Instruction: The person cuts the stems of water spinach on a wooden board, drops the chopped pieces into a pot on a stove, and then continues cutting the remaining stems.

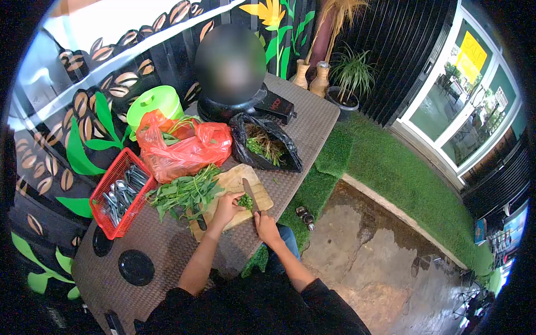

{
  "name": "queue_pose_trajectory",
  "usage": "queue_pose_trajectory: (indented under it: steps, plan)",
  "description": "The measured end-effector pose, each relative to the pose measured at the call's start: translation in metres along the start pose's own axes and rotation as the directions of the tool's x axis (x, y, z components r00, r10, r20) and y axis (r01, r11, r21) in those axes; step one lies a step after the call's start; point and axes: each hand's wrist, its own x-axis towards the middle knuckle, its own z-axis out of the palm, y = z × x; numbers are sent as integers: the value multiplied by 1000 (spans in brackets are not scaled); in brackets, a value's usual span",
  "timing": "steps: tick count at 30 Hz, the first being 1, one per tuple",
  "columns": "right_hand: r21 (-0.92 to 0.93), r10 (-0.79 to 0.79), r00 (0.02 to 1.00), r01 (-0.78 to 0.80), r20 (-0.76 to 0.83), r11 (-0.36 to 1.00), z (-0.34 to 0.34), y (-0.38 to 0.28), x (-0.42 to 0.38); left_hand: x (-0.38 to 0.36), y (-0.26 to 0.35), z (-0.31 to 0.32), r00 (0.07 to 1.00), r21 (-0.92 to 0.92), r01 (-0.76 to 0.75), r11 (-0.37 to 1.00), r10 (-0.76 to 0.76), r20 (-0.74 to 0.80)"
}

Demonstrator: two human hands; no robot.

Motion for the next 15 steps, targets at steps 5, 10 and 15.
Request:
queue_pose_trajectory:
  steps: [5, 10, 15]
  plan:
    - [86, -60, 998, 58, 20, 995, 6, -2, 2, -2, -11, 11, 989, -23, 6, 1000, -10, -147]
    - [156, -58, 996, 47, 62, 987, 4, -2, 4, -4, -14, 10, 982, -152, 39, 988, -66, -179]
    - [128, -209, 975, 218, -82, 967, 2, -6, 13, -1, 6, -7, 981, -210, 118, 971, -147, -127]
